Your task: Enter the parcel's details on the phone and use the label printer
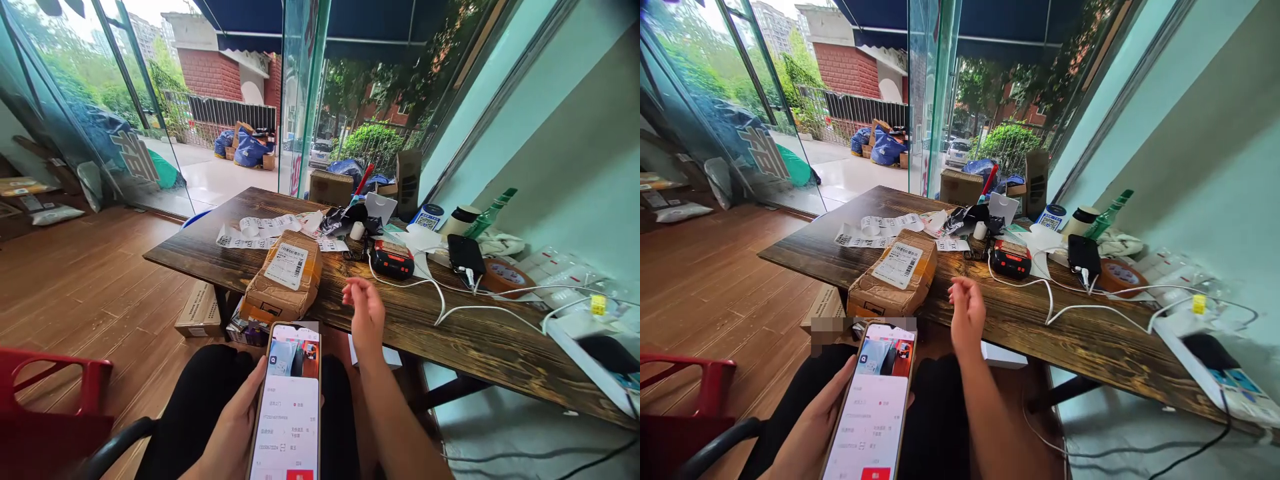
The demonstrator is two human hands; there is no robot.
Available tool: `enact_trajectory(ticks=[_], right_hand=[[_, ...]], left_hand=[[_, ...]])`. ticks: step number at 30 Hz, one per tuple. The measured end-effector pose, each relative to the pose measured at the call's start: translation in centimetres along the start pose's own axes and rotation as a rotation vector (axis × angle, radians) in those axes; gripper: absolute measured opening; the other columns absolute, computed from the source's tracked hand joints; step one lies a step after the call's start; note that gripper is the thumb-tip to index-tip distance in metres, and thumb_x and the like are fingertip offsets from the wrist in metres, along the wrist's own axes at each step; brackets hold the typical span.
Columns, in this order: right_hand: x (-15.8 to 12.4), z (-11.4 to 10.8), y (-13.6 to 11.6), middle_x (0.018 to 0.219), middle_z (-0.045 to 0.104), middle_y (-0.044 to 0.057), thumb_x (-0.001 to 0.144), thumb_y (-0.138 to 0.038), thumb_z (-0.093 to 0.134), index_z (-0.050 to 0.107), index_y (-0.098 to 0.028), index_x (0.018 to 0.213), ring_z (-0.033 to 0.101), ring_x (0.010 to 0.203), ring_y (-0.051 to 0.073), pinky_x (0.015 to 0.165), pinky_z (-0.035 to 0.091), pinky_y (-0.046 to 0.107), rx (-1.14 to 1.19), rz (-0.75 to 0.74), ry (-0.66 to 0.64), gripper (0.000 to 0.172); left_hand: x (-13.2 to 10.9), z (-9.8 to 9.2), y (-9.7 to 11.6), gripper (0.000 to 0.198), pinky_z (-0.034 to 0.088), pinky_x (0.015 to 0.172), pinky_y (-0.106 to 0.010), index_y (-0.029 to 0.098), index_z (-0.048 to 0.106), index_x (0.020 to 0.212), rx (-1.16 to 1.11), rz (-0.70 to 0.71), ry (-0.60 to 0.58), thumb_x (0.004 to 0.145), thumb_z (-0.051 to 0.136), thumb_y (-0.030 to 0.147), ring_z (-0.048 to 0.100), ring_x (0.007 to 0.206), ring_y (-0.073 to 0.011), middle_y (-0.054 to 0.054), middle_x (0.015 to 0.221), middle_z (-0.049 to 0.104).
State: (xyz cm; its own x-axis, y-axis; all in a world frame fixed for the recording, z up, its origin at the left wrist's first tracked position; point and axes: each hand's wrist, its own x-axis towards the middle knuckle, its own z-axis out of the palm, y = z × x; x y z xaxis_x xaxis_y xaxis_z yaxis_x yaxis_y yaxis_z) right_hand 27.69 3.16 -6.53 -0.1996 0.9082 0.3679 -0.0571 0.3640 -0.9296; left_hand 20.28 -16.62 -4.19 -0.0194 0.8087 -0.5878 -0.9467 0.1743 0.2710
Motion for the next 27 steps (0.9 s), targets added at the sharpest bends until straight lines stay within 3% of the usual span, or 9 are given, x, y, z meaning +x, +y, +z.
enact_trajectory(ticks=[2,5,7,9,14,19,22,27], right_hand=[[-5.0,-0.3,-1.7,0.096,0.063,0.005,0.081,-0.052,0.050,0.055,-0.021,0.112,0.058,0.089,0.019,0.076,0.048,0.032,0.121,0.118,-0.159,0.044],[-11.2,-0.7,-3.0,0.137,0.048,0.005,0.078,-0.051,0.058,0.040,-0.029,0.132,0.044,0.125,0.024,0.104,0.037,0.040,0.286,0.340,-0.404,0.061],[-13.7,-0.6,-3.2,0.145,0.040,0.004,0.077,-0.048,0.061,0.031,-0.031,0.137,0.035,0.133,0.025,0.109,0.031,0.043,0.416,0.451,-0.449,0.069],[-14.8,-0.3,-3.4,0.147,0.038,0.002,0.076,-0.047,0.061,0.028,-0.032,0.139,0.034,0.134,0.026,0.110,0.030,0.045,0.552,0.519,-0.414,0.073],[-14.9,0.4,-4.2,0.143,0.045,0.003,0.075,-0.045,0.060,0.031,-0.028,0.138,0.037,0.133,0.027,0.112,0.025,0.045,0.682,0.497,-0.338,0.072],[-14.6,0.3,-4.1,0.137,0.051,0.006,0.073,-0.052,0.057,0.040,-0.026,0.134,0.046,0.125,0.030,0.103,0.039,0.046,0.609,0.471,-0.313,0.068],[-13.2,-0.2,-3.0,0.132,0.054,0.006,0.078,-0.059,0.050,0.047,-0.026,0.126,0.045,0.125,0.028,0.103,0.038,0.045,0.481,0.430,-0.299,0.058],[-8.2,-2.0,0.2,0.117,0.059,0.011,0.082,-0.055,0.045,0.053,-0.021,0.113,0.056,0.108,0.026,0.099,0.039,0.051,0.127,0.240,-0.026,0.046]], left_hand=[[0.0,-0.1,0.0,0.038,0.054,0.069,-0.031,0.012,0.072,0.095,0.009,0.024,0.030,0.080,0.059,0.045,0.070,0.074,-0.0241,-0.011,0.080,0.074],[0.0,-0.3,0.0,0.037,0.054,0.068,-0.030,0.011,0.070,0.100,0.005,0.030,0.046,0.079,0.062,0.041,0.069,0.069,-0.0227,-0.009,0.076,0.074],[-0.1,-0.4,-0.1,0.044,0.053,0.074,-0.033,0.010,0.066,0.107,-0.015,-0.005,0.043,0.078,0.063,0.043,0.070,0.075,-0.0252,-0.010,0.082,0.074],[-0.2,-0.5,-0.2,0.052,0.051,0.082,-0.038,0.009,0.062,0.114,-0.023,-0.045,0.032,0.076,0.064,0.045,0.069,0.084,-0.0289,-0.012,0.089,0.074],[-0.4,-0.7,-0.5,0.057,0.048,0.090,-0.041,0.008,0.058,0.119,-0.037,-0.070,-0.018,0.076,0.064,0.046,0.067,0.091,-0.0312,-0.013,0.094,0.073],[-0.4,-0.4,-0.5,0.048,0.049,0.089,-0.041,0.007,0.062,0.113,-0.051,-0.035,0.003,0.081,0.058,0.043,0.068,0.090,-0.0301,-0.013,0.089,0.074],[-0.4,-0.2,-0.6,0.040,0.050,0.086,-0.039,0.009,0.065,0.107,-0.042,0.004,0.053,0.083,0.056,0.040,0.069,0.087,-0.0278,-0.012,0.083,0.074],[-0.4,-0.1,-0.4,0.043,0.054,0.076,-0.035,0.011,0.069,0.101,-0.016,-0.003,0.008,0.080,0.059,0.047,0.069,0.082,-0.0265,-0.012,0.085,0.074]])
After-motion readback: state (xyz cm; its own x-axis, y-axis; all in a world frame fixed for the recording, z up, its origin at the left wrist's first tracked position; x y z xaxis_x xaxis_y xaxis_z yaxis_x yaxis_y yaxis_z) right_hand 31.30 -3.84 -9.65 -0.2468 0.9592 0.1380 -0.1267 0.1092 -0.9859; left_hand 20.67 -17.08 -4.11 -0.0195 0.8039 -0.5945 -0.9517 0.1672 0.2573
